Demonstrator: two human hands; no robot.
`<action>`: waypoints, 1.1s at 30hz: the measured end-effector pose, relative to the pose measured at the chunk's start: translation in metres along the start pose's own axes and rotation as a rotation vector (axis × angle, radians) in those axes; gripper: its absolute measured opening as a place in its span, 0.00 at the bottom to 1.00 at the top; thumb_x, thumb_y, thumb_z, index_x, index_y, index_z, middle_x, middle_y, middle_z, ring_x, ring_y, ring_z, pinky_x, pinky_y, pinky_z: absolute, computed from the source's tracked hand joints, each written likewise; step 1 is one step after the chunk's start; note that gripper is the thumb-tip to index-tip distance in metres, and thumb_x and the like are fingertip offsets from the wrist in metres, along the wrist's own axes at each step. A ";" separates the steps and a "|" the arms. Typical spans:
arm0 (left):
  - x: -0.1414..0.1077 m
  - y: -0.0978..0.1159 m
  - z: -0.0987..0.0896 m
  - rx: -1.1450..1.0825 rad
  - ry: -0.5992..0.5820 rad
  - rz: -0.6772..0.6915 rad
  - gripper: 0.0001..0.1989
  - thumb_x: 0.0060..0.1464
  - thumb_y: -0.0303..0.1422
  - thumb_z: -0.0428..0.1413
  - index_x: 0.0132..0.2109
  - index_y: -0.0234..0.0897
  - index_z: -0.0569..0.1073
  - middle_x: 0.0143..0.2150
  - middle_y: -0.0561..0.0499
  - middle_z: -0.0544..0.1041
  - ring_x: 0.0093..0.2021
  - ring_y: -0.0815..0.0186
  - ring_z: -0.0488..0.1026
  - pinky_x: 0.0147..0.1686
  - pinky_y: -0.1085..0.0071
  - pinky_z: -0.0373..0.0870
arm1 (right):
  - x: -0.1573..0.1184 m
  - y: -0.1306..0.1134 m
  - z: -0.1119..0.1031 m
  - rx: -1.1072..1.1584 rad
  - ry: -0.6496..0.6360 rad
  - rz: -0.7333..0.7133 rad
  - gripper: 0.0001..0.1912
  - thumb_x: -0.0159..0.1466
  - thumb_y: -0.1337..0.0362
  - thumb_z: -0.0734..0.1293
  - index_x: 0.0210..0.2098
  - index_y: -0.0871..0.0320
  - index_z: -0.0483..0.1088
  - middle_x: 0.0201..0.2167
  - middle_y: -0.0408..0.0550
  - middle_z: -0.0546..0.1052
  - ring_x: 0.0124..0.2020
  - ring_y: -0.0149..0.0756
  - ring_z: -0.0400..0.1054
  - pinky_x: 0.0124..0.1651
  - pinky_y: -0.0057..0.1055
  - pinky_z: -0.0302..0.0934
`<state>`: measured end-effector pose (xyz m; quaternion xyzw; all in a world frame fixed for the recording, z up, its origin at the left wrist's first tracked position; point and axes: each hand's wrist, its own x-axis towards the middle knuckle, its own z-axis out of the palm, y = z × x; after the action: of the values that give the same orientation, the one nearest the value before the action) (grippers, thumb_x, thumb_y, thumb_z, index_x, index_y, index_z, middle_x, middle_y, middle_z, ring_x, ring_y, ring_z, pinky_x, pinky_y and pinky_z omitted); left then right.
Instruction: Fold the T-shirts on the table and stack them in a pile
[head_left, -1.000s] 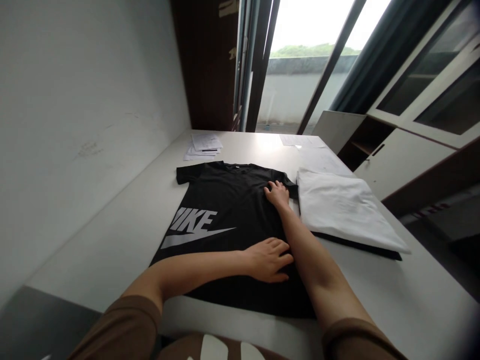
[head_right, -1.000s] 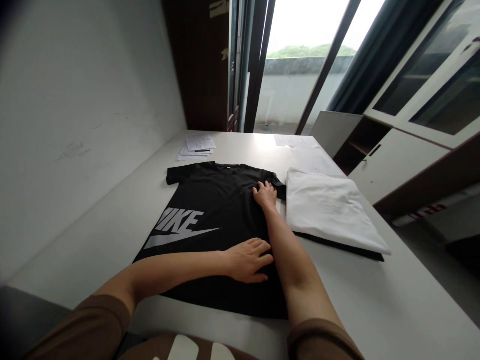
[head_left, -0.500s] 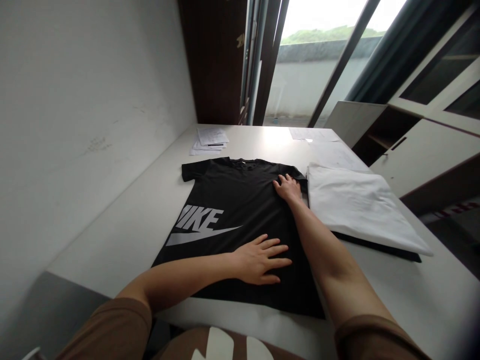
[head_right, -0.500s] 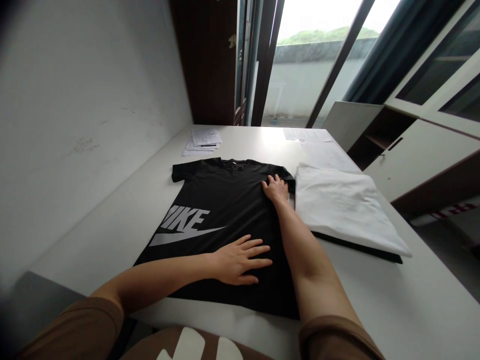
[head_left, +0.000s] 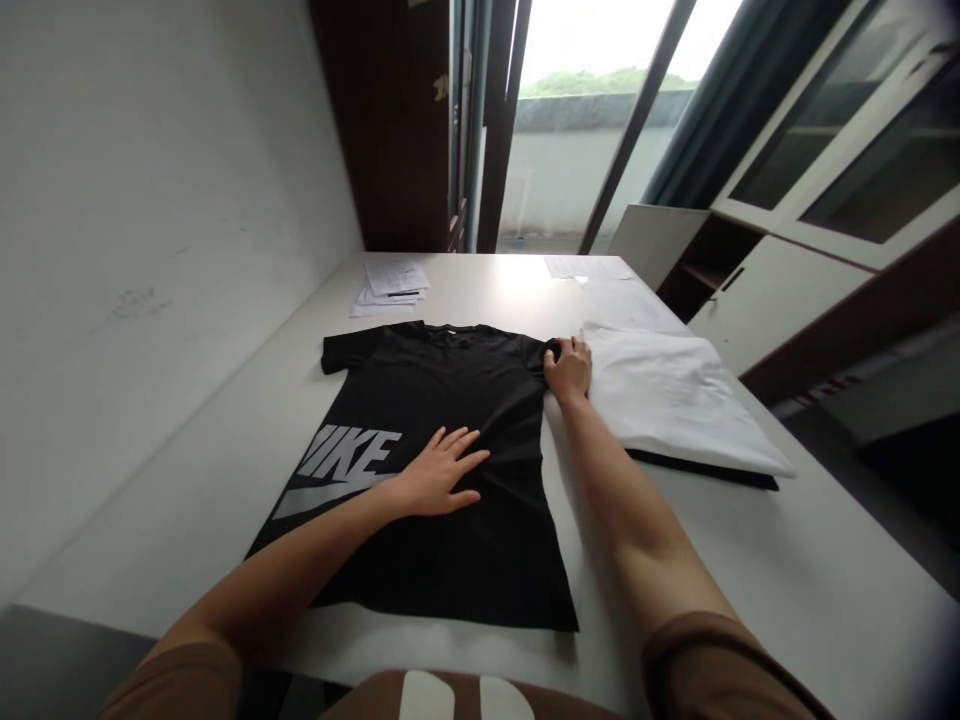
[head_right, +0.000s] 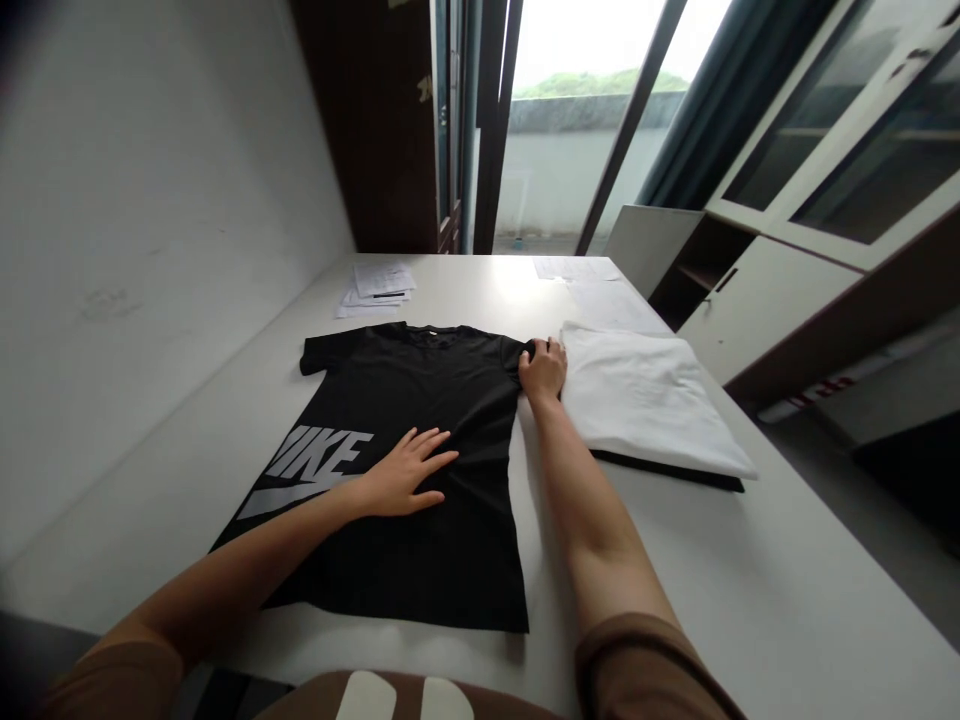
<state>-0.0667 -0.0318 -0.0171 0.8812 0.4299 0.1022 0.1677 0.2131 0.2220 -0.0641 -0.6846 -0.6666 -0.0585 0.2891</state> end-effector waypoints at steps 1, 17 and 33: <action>-0.002 0.008 0.003 0.015 -0.026 0.032 0.37 0.60 0.48 0.59 0.71 0.43 0.61 0.77 0.40 0.50 0.76 0.46 0.44 0.71 0.41 0.41 | 0.000 0.000 0.000 -0.012 -0.035 0.023 0.25 0.70 0.57 0.59 0.63 0.62 0.65 0.63 0.64 0.64 0.62 0.54 0.56 0.64 0.46 0.51; 0.002 -0.007 -0.069 -0.496 -0.347 0.177 0.22 0.67 0.41 0.54 0.66 0.46 0.71 0.64 0.48 0.74 0.63 0.59 0.71 0.63 0.65 0.65 | 0.006 0.002 -0.001 0.251 -0.086 -0.138 0.22 0.70 0.61 0.57 0.59 0.60 0.71 0.60 0.59 0.69 0.60 0.47 0.63 0.63 0.39 0.57; 0.138 -0.092 0.006 0.074 -0.015 -0.264 0.35 0.63 0.54 0.51 0.72 0.47 0.60 0.77 0.43 0.49 0.77 0.44 0.41 0.70 0.37 0.37 | -0.007 -0.011 -0.036 -0.098 -0.441 0.238 0.41 0.70 0.53 0.65 0.74 0.60 0.45 0.57 0.67 0.71 0.57 0.52 0.69 0.58 0.43 0.59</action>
<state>-0.0471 0.1288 -0.0524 0.8233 0.5445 0.0565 0.1501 0.2127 0.1986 -0.0341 -0.7676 -0.6247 0.0946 0.1079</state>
